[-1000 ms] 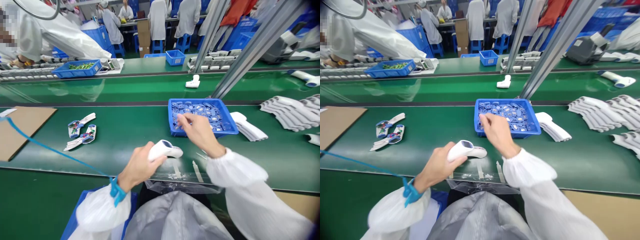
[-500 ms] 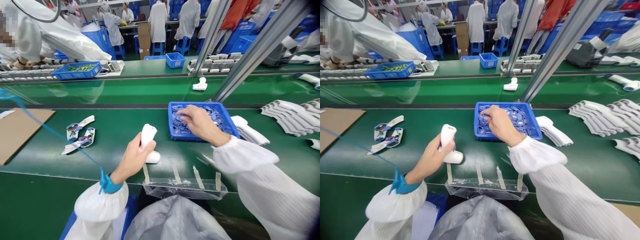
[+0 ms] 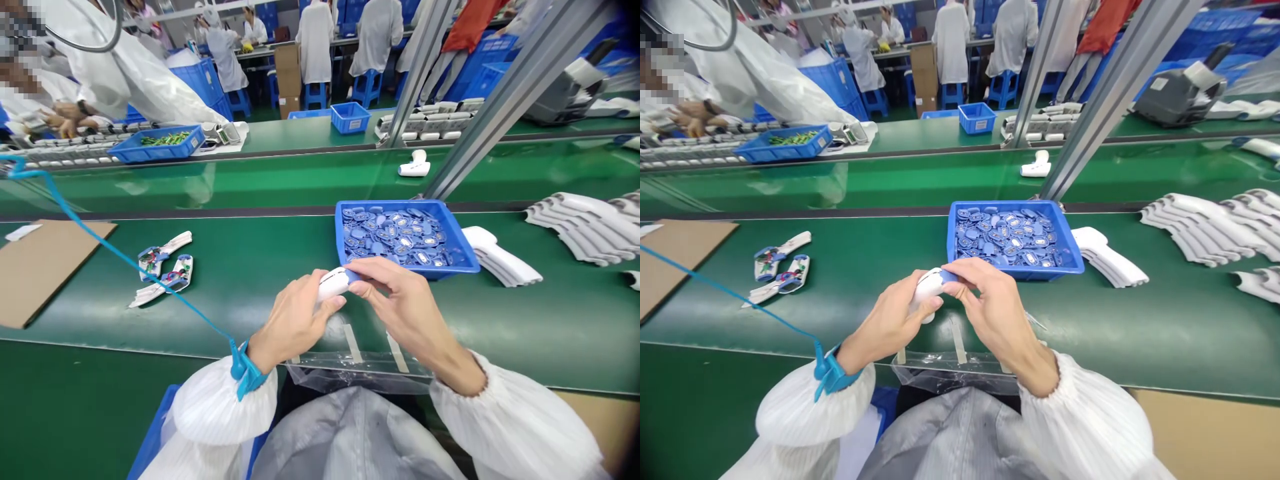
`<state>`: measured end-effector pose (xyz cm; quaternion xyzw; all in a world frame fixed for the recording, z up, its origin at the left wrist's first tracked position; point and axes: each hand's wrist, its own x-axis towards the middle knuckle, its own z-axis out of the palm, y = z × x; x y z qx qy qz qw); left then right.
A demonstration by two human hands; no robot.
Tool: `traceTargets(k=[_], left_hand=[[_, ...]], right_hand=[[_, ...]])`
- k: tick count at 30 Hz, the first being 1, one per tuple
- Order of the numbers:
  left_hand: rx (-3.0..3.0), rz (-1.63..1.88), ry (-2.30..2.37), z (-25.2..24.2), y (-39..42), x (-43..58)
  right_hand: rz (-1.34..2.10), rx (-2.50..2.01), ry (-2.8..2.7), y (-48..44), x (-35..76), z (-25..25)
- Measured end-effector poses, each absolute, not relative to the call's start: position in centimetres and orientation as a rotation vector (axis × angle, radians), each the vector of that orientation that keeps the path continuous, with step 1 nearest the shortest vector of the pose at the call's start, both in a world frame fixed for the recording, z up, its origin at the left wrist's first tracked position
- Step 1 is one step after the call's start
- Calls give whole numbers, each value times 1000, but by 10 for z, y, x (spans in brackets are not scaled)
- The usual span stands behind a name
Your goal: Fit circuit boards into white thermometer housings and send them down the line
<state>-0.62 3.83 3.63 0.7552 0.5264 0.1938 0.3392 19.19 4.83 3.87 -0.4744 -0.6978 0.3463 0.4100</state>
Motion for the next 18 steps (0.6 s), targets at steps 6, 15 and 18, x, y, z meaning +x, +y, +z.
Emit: traceTargets(k=[6,15,18], left_hand=[[2256,669,1378,24,37,1],[2484,549,1299,18,39,8],[2282,648,1342,26,40,3]], right_hand=[[575,-1181,-1982,42,187,35],[885,-1333,-1721,24,194,4],[1283,-1422,-1358,26,200,3]])
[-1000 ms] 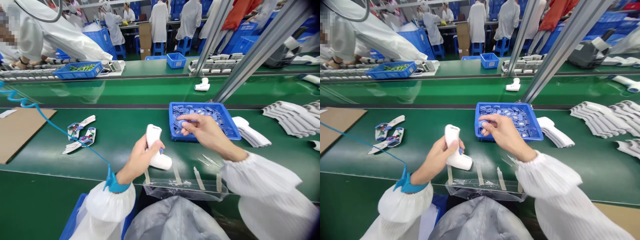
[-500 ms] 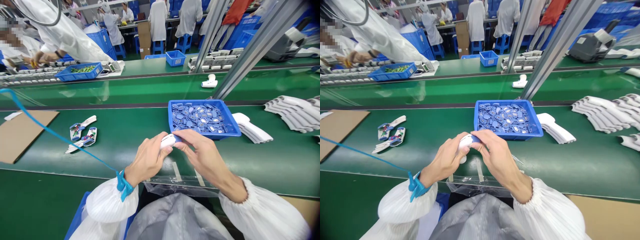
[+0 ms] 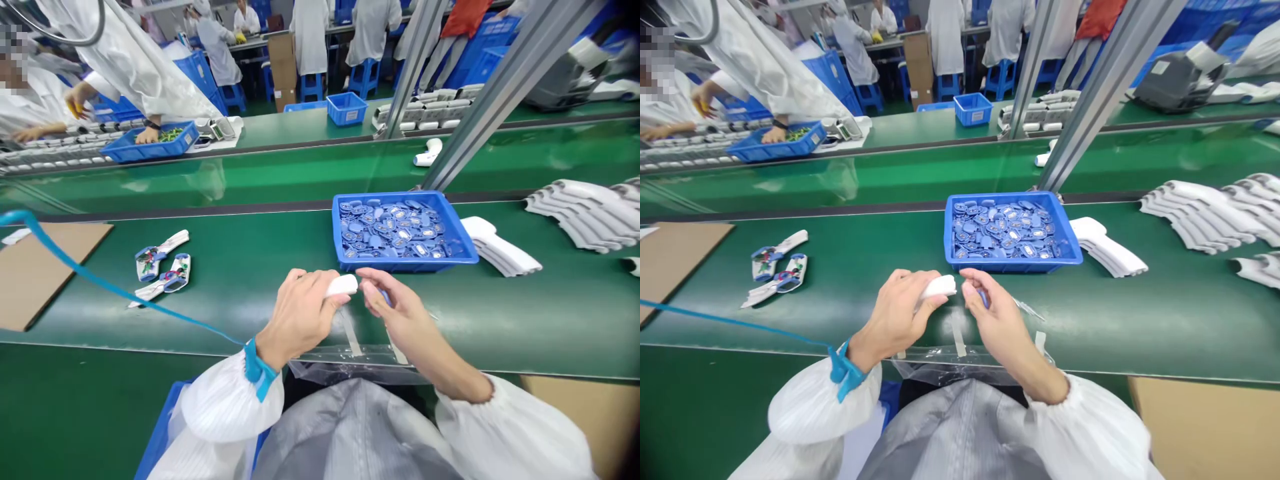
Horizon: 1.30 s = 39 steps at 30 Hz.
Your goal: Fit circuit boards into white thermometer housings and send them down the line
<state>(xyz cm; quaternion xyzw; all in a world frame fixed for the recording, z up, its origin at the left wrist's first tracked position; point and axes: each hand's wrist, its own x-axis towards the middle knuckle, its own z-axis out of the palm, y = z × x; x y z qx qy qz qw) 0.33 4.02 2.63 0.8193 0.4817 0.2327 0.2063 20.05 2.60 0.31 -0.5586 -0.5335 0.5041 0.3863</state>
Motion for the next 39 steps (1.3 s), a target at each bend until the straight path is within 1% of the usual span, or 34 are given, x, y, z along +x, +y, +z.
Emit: traceTargets(k=[2,4,8,12,17,20,24,28,30,34,36,39], left_hand=[[2024,675,1348,32,36,1],[1709,654,1281,33,22,3],[1163,629,1118,18,-31,27],[867,515,1078,-5,-86,57],[583,463,976,-29,-114,65],[454,530,857,-37,-119,56],[550,521,808,-30,-118,39],[714,499,898,0,-87,14],[987,548,1003,20,-57,2],[1668,590,1304,52,-1,-7],[1927,597,1325,54,15,-2],[2082,589,1229,44,23,9]], right_hand=[[1508,-1432,-1090,25,206,6],[1631,-1412,-953,17,212,12],[1786,-1351,-1016,-23,216,24],[2121,-1260,-885,-72,209,14],[2142,-1323,-712,-107,204,-14],[2137,-1333,-642,-113,210,-15],[2016,-1340,-536,-104,234,0],[1930,-1274,-653,-76,255,9],[1834,-1310,-827,-57,256,12],[1485,-1489,-1139,-18,244,18],[1433,-1509,-1115,-4,235,24],[1464,-1425,-1042,8,223,32]])
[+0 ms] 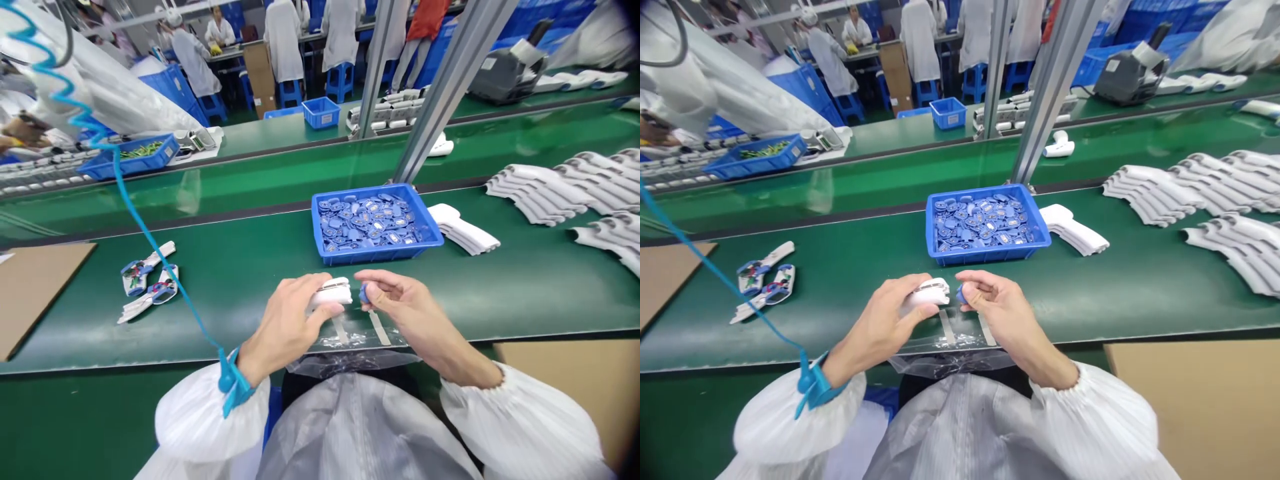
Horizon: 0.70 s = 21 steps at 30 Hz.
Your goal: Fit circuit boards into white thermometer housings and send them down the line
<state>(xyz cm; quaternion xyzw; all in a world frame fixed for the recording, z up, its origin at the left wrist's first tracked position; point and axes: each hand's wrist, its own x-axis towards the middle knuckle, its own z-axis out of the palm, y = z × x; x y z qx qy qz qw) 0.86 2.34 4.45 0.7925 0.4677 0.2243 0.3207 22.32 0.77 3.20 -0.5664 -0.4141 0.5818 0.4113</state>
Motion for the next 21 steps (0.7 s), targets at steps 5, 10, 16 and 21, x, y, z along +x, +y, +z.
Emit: traceTargets(k=[5,10,16,21], left_hand=[[2046,600,1241,33,23,15],[2045,637,1272,35,25,15],[2114,729,1256,31,25,17],[2096,782,1274,26,26,19]], right_hand=[[1392,-1378,-1117,10,213,37],[1290,-1372,-1191,12,213,37],[1278,-1390,-1176,17,215,41],[1131,-1350,-1234,14,207,38]])
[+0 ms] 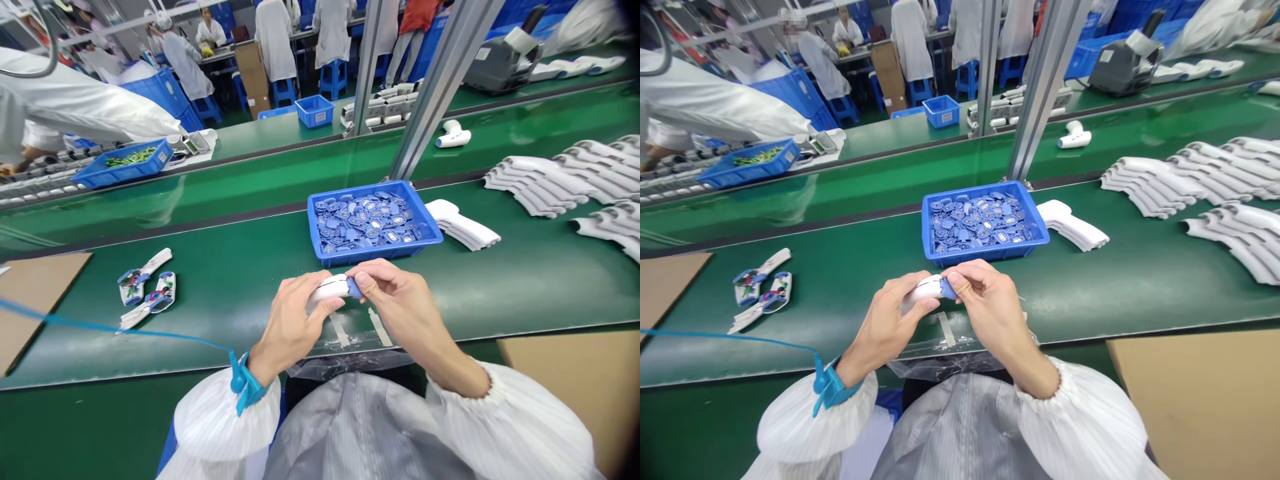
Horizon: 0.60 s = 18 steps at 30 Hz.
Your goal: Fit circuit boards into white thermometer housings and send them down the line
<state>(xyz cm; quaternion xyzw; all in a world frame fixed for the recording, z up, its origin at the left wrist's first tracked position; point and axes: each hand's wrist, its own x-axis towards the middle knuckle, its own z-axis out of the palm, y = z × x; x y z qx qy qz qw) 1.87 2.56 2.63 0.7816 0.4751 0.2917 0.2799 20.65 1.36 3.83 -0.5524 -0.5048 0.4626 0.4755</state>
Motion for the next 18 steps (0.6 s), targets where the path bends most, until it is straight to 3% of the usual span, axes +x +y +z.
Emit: traceTargets(k=[9,18], left_hand=[[2074,803,1268,26,26,17],[2200,866,1272,17,30,21]], right_hand=[[1028,-1382,-1304,16,205,37],[535,-1336,-1803,8,195,26]])
